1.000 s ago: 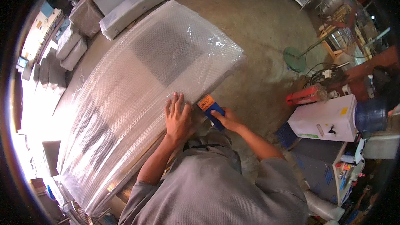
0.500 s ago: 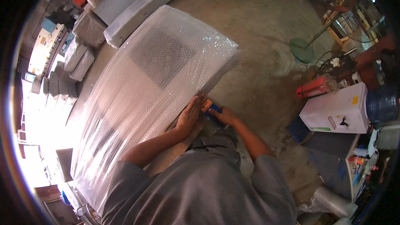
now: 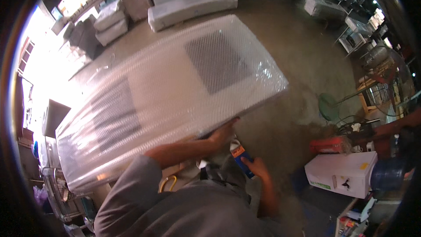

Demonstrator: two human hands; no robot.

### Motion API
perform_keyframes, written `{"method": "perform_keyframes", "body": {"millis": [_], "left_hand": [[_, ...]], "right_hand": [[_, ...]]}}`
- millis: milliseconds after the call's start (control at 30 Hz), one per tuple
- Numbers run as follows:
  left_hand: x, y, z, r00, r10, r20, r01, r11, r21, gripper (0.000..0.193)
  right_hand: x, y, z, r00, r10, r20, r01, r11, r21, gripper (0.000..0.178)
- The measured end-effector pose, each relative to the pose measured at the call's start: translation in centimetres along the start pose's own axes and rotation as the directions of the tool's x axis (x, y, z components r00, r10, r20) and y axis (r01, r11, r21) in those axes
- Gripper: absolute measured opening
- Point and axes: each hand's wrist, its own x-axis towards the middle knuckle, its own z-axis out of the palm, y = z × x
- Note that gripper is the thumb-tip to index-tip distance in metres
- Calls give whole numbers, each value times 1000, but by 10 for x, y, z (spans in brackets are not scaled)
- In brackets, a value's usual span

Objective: The person wraps a large furniture piece with bubble wrap and secures it using a handheld tape dispenser. They repeatedly apply tape along the edges and seams to hold the bubble wrap in place.

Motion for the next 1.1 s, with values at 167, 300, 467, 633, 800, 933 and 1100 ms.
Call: {"method": "perform_keyframes", "body": {"millis": [167,300,467,633,800,933,1100], "left_hand": [[-85,3,-5,961,235,148,17,484,-875,68],[-155,20,-23,939,-133,316,110,-755,-646,67],[-196,45,-38,608,-639,471,-110,-655,-747,39],[-253,9,7,357,-900,-250,471,404,-784,35],[-280,-7,33,516,-811,-276,460,534,-709,37],[-286,-14,36,615,-748,-248,359,546,-757,38],[-293,-23,45,673,-630,-388,222,672,-707,38]], "right_hand": [[-69,1,19,956,-220,-191,260,942,213,61],[-78,-18,28,813,-549,-193,581,749,318,59],[-59,-54,37,716,-696,54,644,689,332,74],[-48,-80,40,648,-756,95,696,639,328,67],[-62,-82,44,711,-697,89,650,701,295,62],[-85,-74,60,792,-610,-13,579,745,331,56],[-107,-70,84,929,-366,-50,313,709,632,47]]}}
